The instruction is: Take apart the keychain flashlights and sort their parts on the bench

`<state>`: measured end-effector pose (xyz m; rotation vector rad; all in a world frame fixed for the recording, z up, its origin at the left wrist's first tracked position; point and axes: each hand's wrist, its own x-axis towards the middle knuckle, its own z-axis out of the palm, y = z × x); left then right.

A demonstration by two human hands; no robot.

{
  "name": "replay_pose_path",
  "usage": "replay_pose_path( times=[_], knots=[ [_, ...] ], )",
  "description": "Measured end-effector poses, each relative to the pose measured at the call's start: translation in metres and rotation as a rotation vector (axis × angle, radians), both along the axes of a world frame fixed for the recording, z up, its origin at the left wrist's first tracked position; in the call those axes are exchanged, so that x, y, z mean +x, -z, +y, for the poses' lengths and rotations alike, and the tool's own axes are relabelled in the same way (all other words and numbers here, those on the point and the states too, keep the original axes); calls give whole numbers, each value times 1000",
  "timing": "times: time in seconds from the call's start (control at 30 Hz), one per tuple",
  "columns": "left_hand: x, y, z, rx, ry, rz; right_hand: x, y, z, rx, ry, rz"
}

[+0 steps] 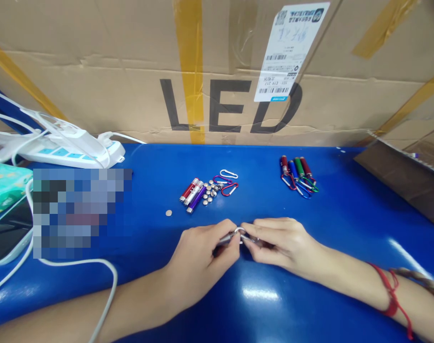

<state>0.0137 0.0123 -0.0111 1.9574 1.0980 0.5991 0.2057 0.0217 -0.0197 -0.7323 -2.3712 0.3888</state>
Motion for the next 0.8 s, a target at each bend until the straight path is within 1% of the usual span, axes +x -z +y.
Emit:
replay_pose_path(
  times=[0.13, 0.23, 0.33, 0.4, 0.5, 0.6, 0.73, 0.8],
  knots=[
    [1, -3, -2, -7, -5, -10, 1, 0, 1, -1, 38, 54],
    [1, -7, -2, -71, -29, -34, 3, -1, 2, 9, 76, 79],
    [2, -8, -2, -112, -45, -39, 4, -3, 3, 24, 155, 93],
    [2, -7, -2, -78, -28, -15, 4, -4, 2, 36, 196, 103],
    [3, -5, -3, -1, -5, 48, 3, -3, 2, 42, 216, 118],
    [3, -4, -4, 7, -15, 57, 2, -2, 4, -8, 260, 125],
    [2, -6, -3, -90, -93, -23, 5, -1, 13, -117, 375, 42],
    [1, -6, -3, -126, -123, -63, 6, -1, 16, -145, 422, -11]
  ],
)
